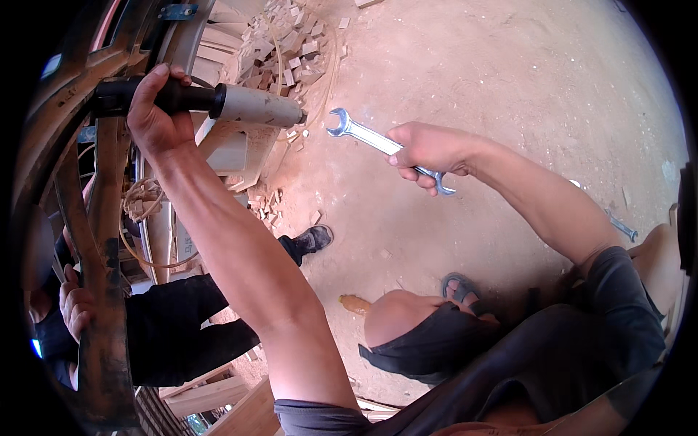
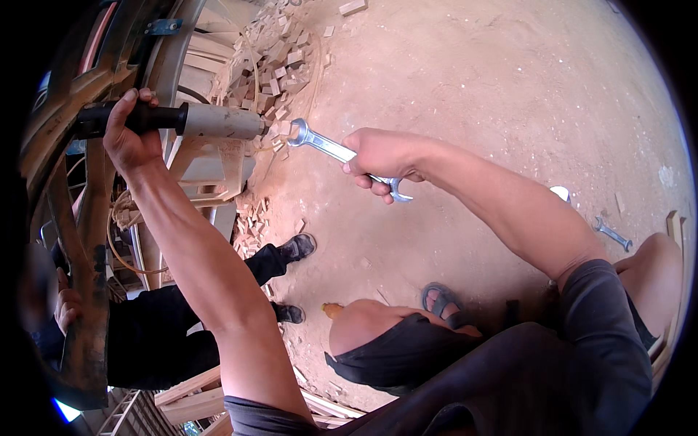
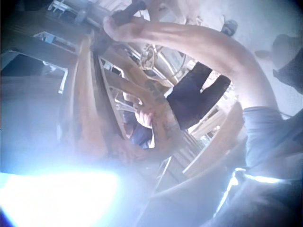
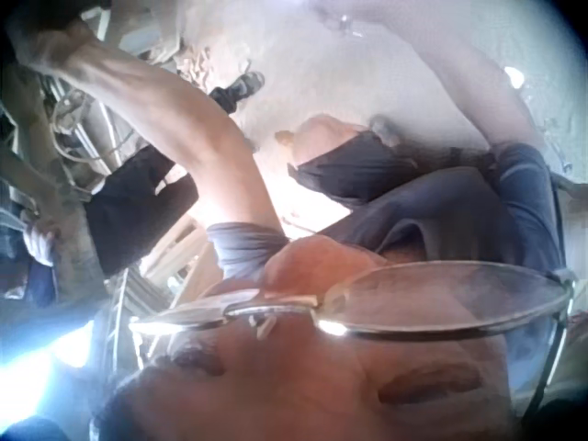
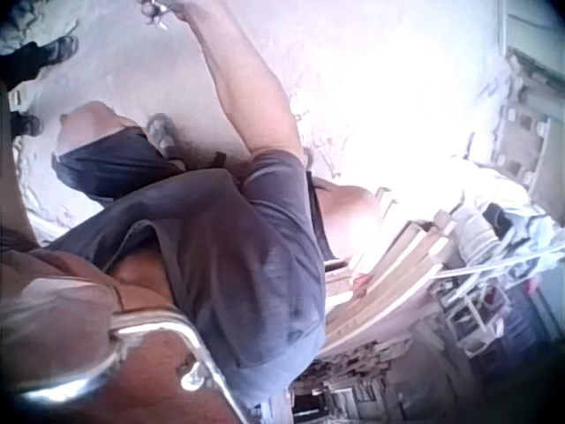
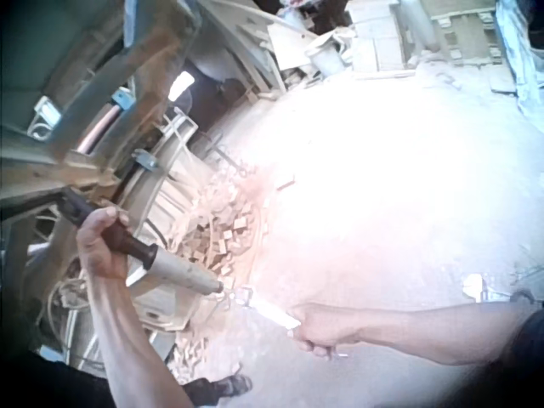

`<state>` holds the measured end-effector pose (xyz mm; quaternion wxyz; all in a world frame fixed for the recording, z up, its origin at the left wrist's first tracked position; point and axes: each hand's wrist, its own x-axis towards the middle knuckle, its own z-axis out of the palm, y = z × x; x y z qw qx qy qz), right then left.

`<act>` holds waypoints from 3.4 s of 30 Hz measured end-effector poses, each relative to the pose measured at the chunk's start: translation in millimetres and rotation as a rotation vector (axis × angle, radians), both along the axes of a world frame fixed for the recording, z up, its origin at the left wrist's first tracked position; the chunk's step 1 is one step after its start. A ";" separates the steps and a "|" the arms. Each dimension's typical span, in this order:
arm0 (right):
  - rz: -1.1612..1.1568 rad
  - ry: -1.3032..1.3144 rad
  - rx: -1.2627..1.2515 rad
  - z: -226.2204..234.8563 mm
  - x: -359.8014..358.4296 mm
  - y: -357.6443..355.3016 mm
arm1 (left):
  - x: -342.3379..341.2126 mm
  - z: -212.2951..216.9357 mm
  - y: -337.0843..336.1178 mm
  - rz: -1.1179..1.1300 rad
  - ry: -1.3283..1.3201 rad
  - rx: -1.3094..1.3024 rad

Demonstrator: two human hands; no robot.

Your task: The person is assembling a piece of machinery, using a wrench to tighten bolts and securing parts together. They work alongside another person who assists in holding and positioning components.

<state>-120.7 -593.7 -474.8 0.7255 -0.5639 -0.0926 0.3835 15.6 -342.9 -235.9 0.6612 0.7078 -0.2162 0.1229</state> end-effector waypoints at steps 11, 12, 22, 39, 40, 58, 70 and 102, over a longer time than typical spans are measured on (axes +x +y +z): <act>-0.572 0.013 0.306 -0.4 -32.3 165.4 | 6.5 1.4 -1.3 -0.064 -0.015 0.011; -0.601 0.025 0.343 -2.5 -30.7 177.9 | 7.7 1.6 -1.3 -0.063 -0.008 0.012; -0.906 0.137 0.437 8.6 -14.0 273.0 | 5.6 1.3 -4.0 -0.050 0.018 0.012; -1.009 0.294 0.835 37.0 53.5 302.9 | 3.9 4.6 -0.9 -0.028 0.047 -0.001; -0.978 0.288 0.853 32.0 51.3 302.9 | 3.6 4.3 0.4 -0.034 0.044 0.001; -0.048 0.323 0.402 -5.4 -21.9 59.8 | -0.6 2.7 -1.7 -0.026 -0.008 0.014; -0.650 0.092 0.483 -12.4 -16.1 207.0 | -3.2 5.5 2.8 -0.063 0.009 0.060; -0.114 0.194 0.331 -19.2 -17.1 61.4 | -2.9 5.2 2.3 -0.063 -0.017 0.022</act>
